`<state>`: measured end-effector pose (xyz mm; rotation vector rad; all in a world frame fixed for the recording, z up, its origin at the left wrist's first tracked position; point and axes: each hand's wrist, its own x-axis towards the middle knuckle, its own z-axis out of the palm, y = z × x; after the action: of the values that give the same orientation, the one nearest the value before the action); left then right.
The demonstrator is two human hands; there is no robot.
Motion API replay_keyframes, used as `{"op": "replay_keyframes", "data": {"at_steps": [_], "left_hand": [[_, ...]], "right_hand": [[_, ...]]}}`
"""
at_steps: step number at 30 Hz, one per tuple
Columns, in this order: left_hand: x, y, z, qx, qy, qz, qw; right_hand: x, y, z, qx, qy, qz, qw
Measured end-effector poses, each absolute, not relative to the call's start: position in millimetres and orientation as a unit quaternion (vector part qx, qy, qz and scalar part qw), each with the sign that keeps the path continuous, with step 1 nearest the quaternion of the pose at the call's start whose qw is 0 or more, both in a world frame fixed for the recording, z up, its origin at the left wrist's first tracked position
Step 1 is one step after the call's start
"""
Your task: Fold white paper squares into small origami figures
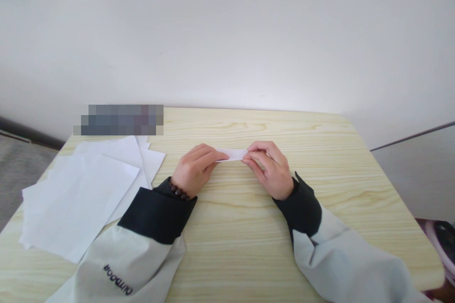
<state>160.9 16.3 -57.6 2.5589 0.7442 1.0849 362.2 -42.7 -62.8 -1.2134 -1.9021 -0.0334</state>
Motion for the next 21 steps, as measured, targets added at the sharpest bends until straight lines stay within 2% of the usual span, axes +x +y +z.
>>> {"op": "replay_keyframes", "data": {"at_steps": [16,21], "left_hand": [[162.1,19.2,-56.0,0.878,0.262,0.387,0.103],[160.8,19.4,-57.5,0.865,0.325,0.376,0.067]], "right_hand": [[362.5,-42.3,-63.5,-0.474,-0.758,0.032,0.447],[364.5,-43.0,-62.2,-0.489,-0.751,0.03,0.444]]}}
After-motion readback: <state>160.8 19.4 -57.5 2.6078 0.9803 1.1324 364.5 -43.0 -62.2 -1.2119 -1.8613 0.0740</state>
